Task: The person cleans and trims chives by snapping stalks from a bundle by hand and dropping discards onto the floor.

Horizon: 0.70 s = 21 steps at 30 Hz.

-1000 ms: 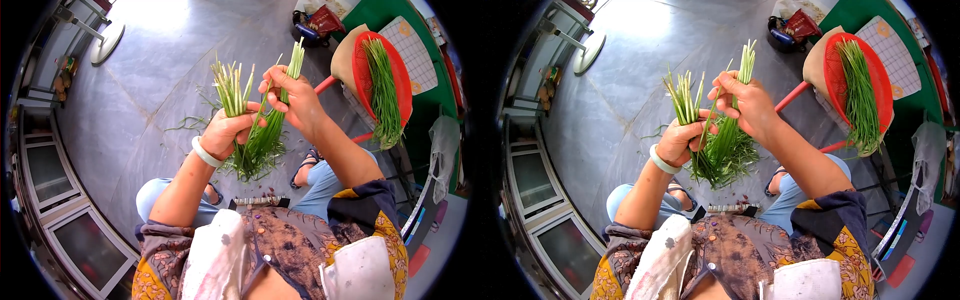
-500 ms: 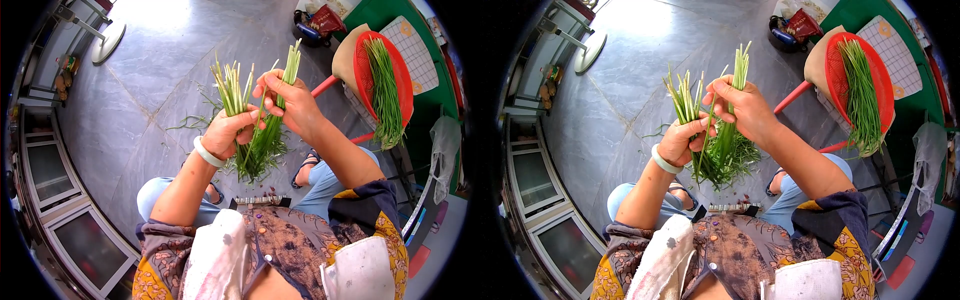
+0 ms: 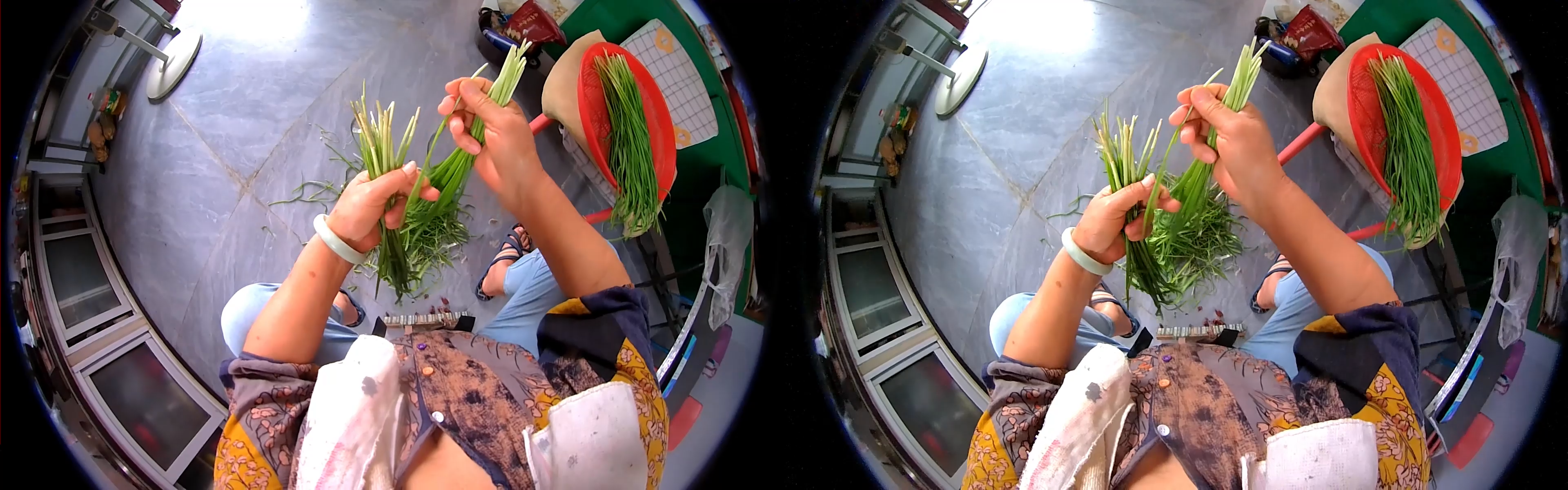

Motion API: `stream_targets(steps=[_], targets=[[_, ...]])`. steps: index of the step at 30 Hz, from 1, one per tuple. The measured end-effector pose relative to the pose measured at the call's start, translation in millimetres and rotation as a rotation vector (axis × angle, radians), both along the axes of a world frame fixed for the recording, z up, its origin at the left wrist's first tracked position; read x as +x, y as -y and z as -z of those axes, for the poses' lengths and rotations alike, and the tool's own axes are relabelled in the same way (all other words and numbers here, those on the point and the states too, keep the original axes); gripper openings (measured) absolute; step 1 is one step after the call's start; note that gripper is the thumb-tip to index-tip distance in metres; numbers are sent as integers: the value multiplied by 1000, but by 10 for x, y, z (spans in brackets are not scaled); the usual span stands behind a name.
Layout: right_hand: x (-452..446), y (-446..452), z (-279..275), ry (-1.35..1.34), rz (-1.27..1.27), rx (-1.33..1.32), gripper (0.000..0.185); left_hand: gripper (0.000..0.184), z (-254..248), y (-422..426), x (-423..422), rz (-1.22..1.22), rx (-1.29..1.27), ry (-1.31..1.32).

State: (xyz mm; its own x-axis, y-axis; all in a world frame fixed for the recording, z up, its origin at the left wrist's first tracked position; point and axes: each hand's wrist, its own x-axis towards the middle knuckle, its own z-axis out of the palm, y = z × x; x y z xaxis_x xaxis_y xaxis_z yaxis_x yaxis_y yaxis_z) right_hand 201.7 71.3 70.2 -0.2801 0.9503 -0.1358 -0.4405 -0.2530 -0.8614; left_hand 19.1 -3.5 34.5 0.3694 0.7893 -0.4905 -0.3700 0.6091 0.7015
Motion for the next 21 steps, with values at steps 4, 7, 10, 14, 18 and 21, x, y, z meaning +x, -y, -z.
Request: stream_targets(steps=[4, 7, 10, 14, 18, 21], targets=[[26, -50, 36, 27, 54, -10, 18, 21, 30, 20, 23, -1, 23, -17], [91, -119, 46, 64, 95, 2, 17, 24, 8, -5, -27, 41, -64, 48], [197, -214, 29, 97, 148, 24, 16, 29, 26, 6, -56, 84, -65, 63], [337, -297, 9, 106, 185, 32, 17, 32, 40, 30, -80, 111, -46, 76], [426, -336, 6, 112, 214, 50, 18, 31, 47, 39, -104, 146, -37, 85], [433, -344, 7, 120, 215, 45, 19, 28, 55, 47, -114, 133, -56, 120]])
